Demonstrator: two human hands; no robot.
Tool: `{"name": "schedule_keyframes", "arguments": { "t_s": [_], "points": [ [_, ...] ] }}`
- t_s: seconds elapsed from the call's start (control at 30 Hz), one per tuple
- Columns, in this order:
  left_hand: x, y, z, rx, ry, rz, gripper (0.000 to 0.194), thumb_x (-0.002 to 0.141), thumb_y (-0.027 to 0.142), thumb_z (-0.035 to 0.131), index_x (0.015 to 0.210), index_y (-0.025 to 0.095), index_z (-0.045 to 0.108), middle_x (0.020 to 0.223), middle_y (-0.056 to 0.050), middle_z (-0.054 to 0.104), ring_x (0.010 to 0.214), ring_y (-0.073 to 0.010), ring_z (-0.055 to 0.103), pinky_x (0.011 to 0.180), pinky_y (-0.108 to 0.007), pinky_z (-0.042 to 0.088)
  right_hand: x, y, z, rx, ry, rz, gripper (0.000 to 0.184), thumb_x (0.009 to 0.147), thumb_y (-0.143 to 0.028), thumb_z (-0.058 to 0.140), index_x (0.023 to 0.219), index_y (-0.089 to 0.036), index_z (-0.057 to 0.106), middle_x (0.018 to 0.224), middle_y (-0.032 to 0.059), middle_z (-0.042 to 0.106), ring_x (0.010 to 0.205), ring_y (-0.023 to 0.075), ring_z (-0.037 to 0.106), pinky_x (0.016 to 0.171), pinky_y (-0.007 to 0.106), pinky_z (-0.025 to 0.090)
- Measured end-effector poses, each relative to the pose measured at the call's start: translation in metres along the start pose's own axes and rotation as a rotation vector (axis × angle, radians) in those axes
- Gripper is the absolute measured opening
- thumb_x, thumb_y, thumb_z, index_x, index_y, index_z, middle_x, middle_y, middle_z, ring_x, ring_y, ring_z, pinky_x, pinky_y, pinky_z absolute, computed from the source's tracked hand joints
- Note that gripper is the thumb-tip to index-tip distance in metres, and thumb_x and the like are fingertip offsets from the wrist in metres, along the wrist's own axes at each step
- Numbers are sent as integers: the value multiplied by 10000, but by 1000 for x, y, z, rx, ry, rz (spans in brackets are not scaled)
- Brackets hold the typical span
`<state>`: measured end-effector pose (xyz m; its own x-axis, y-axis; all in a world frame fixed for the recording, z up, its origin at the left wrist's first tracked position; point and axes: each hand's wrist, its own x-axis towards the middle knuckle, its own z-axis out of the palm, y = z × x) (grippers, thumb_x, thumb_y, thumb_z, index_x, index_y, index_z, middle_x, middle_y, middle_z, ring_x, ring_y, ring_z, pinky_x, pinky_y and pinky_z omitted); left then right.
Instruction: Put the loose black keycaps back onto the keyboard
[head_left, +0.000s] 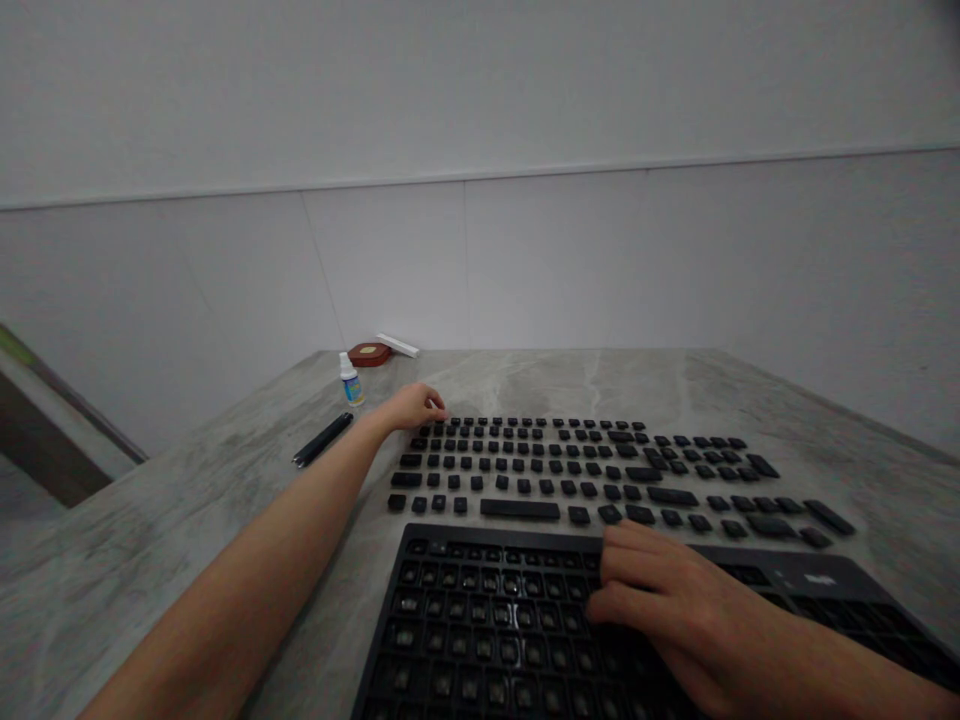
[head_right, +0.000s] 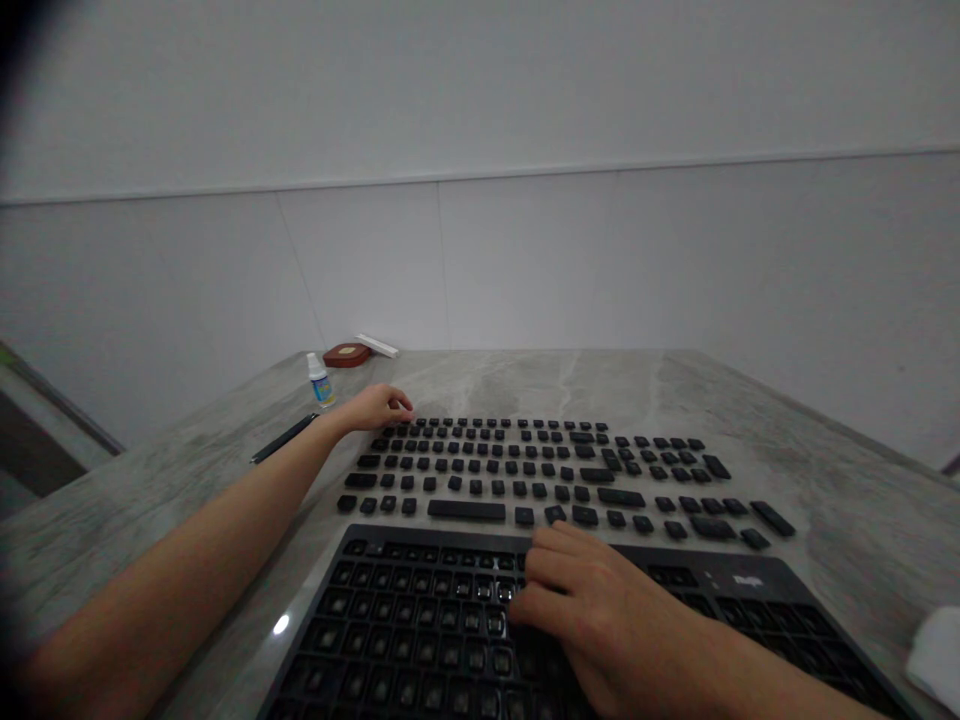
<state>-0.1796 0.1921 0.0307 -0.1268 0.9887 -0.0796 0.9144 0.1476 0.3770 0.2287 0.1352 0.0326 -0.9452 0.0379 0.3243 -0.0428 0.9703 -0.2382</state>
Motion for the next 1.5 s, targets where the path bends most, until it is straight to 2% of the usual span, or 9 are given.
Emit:
{"name": "schedule_keyframes", "arguments": {
  "t_s": [0.23, 0.43, 0.57, 0.7, 0.77, 0.9, 1.17, 1.37, 1.5],
  "points": [
    [-4, 5, 2, 43, 53, -8, 259, 973, 324, 609, 1154, 139, 619, 1147, -81, 629, 975, -224, 643, 839, -400, 561, 1, 1, -1, 2, 2, 6, 394, 686, 33, 443, 952, -183, 636, 866, 72, 619, 798, 206, 532, 682, 332, 410],
    [-18, 37, -23, 73, 138, 6, 257, 980, 333, 598, 1141, 134, 616, 1125, -84, 633, 967, -216, 641, 844, -405, 553, -1, 1, 0, 24, 23, -3, 386, 709, 26, 429, 959, -182, 637, 856, 74, 614, 795, 215, 523, 687, 347, 395],
    [-61, 90, -31, 19, 102, 124, 177, 972, 292, 584, 986, 128, 648, 864, -33, 666, 759, -170, 640, 745, -337, 530, -2, 1, 0, 25, 32, 19, 363, 704, 29, 443, 931, -185, 629, 879, 67, 623, 809, 211, 521, 704, 346, 389],
    [-133, 123, -4, -67, -18, 305, 108, 860, 190, 610, 797, 248, 675, 825, 3, 705, 766, -179, 638, 700, -271, 471, -4, 3, 1, -9, 50, 8, 316, 740, 1, 454, 928, -177, 637, 851, 68, 610, 790, 205, 500, 689, 339, 373],
    [-162, 118, 14, -84, -54, 349, 137, 847, 160, 576, 820, 267, 658, 893, 1, 703, 809, -182, 632, 730, -277, 469, -3, 4, 2, -25, 48, -21, 287, 763, -12, 447, 914, -168, 635, 819, 65, 596, 769, 199, 487, 681, 338, 363],
    [-186, 89, 39, -123, 64, 440, 128, 936, 228, 517, 863, 253, 619, 894, -31, 658, 831, -182, 607, 739, -287, 473, -1, 5, 3, -49, 40, -40, 258, 782, -5, 430, 869, -161, 615, 793, 58, 581, 749, 185, 467, 668, 329, 345],
    [-182, 86, 50, -143, 148, 627, 159, 990, 134, 482, 888, 178, 596, 871, -25, 591, 836, -169, 555, 739, -280, 447, -1, 5, 1, -26, 45, -31, 278, 796, -11, 419, 894, -163, 631, 795, 59, 583, 760, 188, 476, 672, 325, 349],
    [-180, 80, 51, -129, 195, 618, 150, 1003, 150, 486, 942, 166, 621, 993, -51, 543, 879, -166, 543, 775, -290, 465, -1, 3, 0, -24, 47, -39, 289, 823, -19, 416, 925, -156, 649, 791, 60, 581, 751, 188, 473, 672, 324, 360],
    [-176, 77, 50, -123, 156, 629, 187, 1019, 175, 468, 923, 158, 628, 894, -37, 554, 812, -155, 552, 732, -277, 469, -2, 3, -2, -7, 43, -15, 294, 838, -19, 412, 921, -162, 655, 789, 59, 578, 754, 188, 479, 683, 323, 373]
  ]
}}
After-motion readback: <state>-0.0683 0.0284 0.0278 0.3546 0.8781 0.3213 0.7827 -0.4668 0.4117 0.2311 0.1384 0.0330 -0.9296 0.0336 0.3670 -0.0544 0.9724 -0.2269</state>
